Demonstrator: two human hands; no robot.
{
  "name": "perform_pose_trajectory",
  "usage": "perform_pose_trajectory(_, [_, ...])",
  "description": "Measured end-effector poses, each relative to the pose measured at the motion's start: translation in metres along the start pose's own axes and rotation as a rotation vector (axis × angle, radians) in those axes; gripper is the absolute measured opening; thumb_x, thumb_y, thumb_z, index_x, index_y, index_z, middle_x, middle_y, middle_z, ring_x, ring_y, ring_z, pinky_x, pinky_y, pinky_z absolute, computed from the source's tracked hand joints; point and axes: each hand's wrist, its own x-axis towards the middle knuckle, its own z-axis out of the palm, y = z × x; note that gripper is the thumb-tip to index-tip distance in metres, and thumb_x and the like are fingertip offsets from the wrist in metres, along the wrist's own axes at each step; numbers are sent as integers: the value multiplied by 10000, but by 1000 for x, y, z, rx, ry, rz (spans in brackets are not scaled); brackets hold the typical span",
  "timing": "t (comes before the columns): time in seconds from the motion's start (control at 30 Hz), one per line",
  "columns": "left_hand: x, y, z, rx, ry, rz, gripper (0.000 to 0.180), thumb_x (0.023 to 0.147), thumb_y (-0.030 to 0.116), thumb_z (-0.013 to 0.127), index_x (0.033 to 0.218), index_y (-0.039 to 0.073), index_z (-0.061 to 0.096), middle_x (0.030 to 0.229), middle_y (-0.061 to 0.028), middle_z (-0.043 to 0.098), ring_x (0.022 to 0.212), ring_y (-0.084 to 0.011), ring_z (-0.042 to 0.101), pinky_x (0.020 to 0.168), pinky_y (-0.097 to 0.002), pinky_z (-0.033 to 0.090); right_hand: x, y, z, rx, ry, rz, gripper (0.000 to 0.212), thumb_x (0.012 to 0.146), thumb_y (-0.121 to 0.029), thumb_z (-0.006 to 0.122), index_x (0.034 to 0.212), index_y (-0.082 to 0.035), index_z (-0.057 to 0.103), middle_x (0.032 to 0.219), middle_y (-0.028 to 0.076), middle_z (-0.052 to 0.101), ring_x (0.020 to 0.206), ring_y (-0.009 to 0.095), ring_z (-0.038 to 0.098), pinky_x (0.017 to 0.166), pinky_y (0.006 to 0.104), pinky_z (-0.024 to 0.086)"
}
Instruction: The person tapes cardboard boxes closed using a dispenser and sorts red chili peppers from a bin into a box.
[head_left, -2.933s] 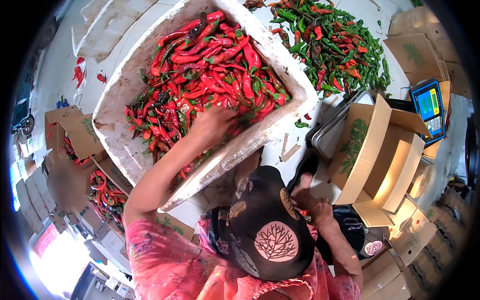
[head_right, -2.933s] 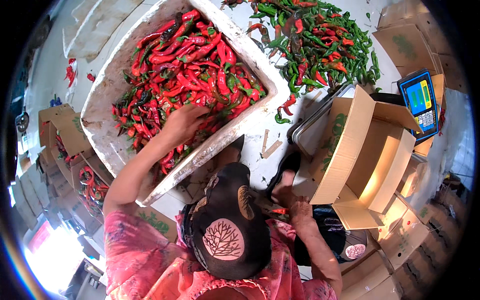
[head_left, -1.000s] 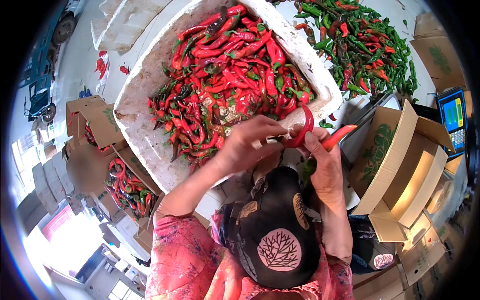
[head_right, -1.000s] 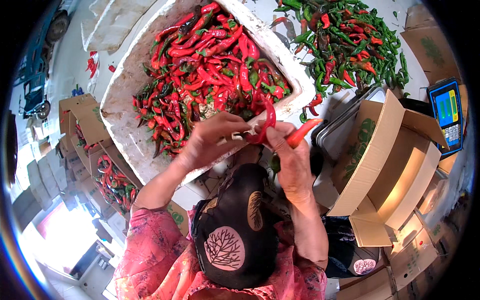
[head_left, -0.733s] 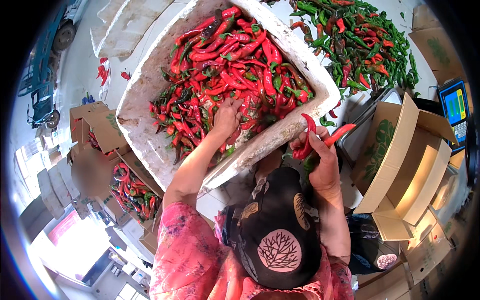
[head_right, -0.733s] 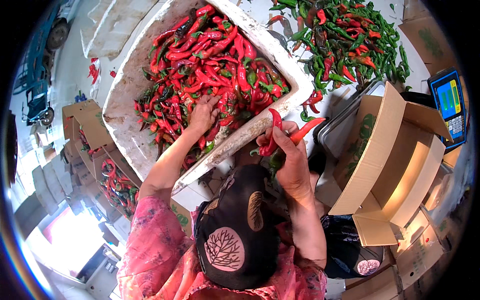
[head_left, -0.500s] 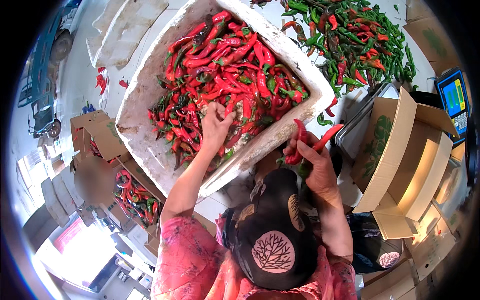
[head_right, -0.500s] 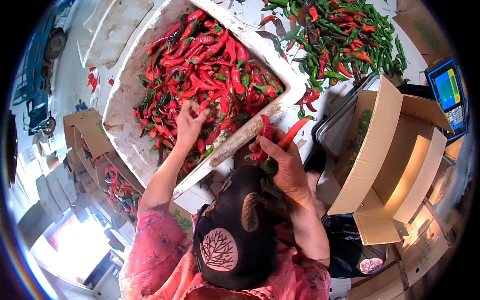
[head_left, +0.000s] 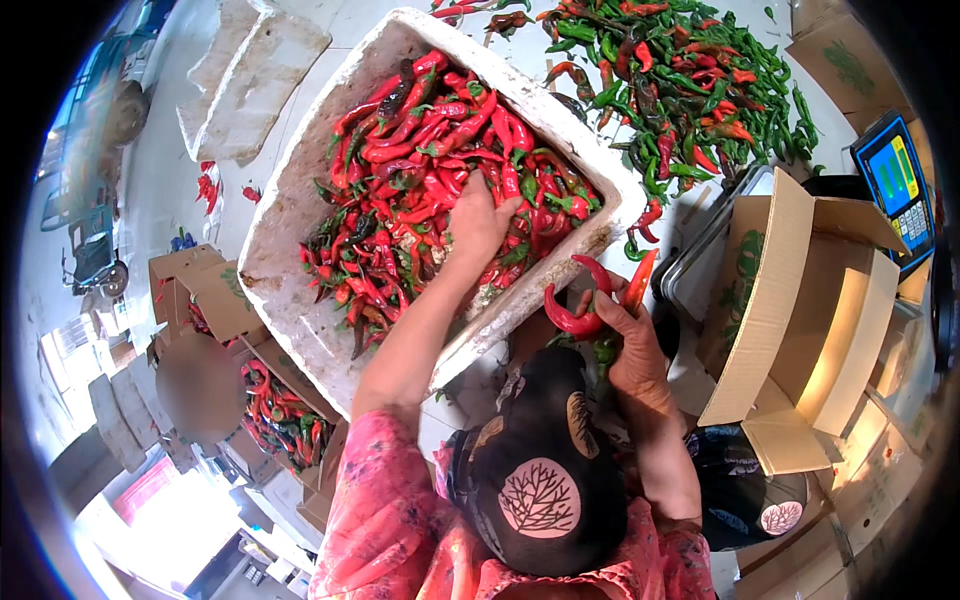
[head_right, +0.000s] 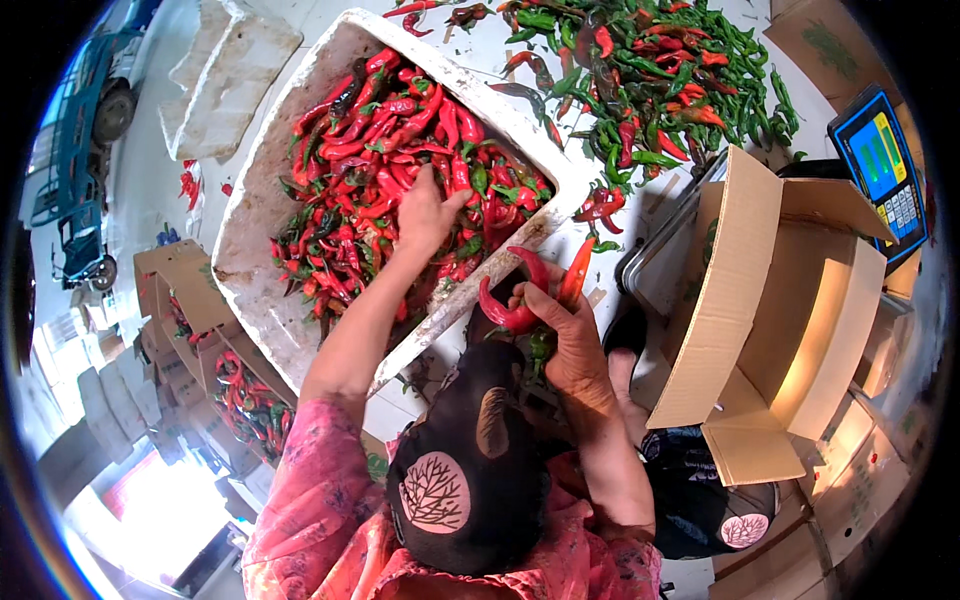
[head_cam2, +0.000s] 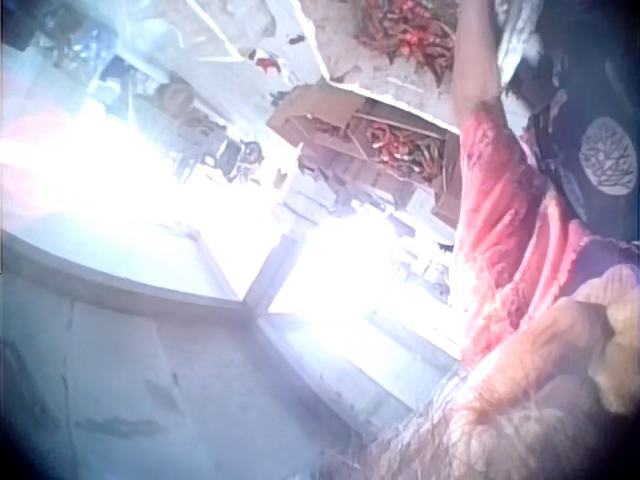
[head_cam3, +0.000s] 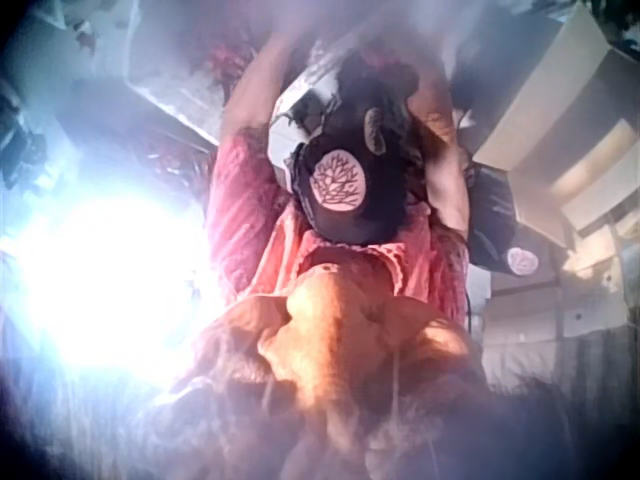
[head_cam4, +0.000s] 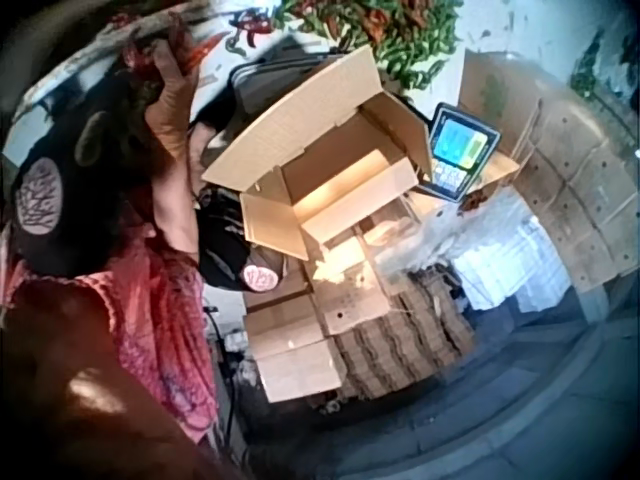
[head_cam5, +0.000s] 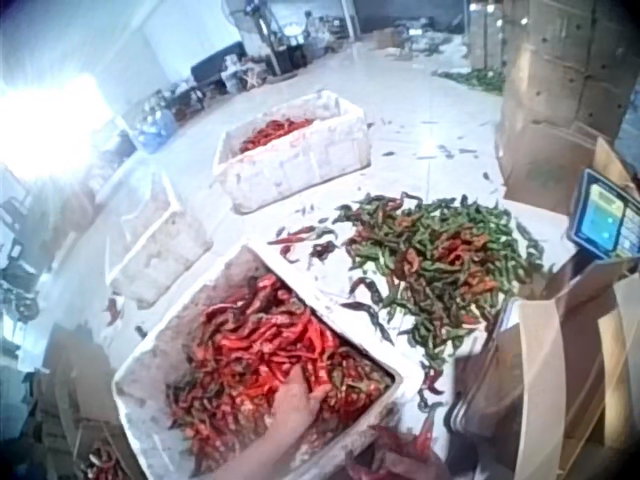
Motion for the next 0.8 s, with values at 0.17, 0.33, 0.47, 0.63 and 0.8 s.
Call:
perform_pose_trajectory(0.17, [12, 19, 14, -201, -78, -253, 708, 739, 407, 860, 1165, -58, 538, 892, -283, 699, 863, -467, 688, 765, -542, 540, -2, -2, -8, -57, 10, -9, 445, 885, -102, 778, 1290, -22, 610, 968, 38, 686, 885, 138, 660, 849, 288, 540])
perform_pose_trajectory(0.33, [0, 32, 9, -217, -68, -202, 517, 752, 272, 830, 1076, -57, 595, 920, -318, 688, 906, -483, 682, 822, -547, 528, -1, -5, -12, 21, 46, 15, 469, 872, -92, 791, 1296, -17, 606, 996, 54, 698, 905, 151, 671, 858, 289, 540])
perform_pose_trajectory(0.47, [9, 3, 31, -972, -239, -366, 295, 816, 253, 826, 908, 30, 656, 756, -73, 680, 642, -199, 627, 574, -353, 463, -3, 2, -13, -34, -25, 17, 467, 861, -95, 802, 1279, -14, 609, 1027, 59, 697, 918, 155, 672, 868, 299, 542])
perform_pose_trajectory(0.63, [2, 7, -22, -1189, -507, -403, 133, 880, 219, 784, 872, 134, 682, 692, 52, 591, 538, -55, 475, 502, -243, 341, -6, -13, -25, 27, 26, -46, 407, 871, -79, 782, 1234, -29, 604, 1033, 56, 689, 925, 161, 670, 878, 309, 542])
perform_pose_trajectory(0.8, [1, 36, 0, -1115, -386, -503, 192, 883, 286, 802, 876, 140, 677, 675, 59, 584, 518, -56, 493, 457, -242, 335, -3, -9, -32, 79, 26, -23, 365, 891, -75, 758, 1227, -42, 617, 1036, 69, 695, 941, 177, 672, 888, 312, 540])
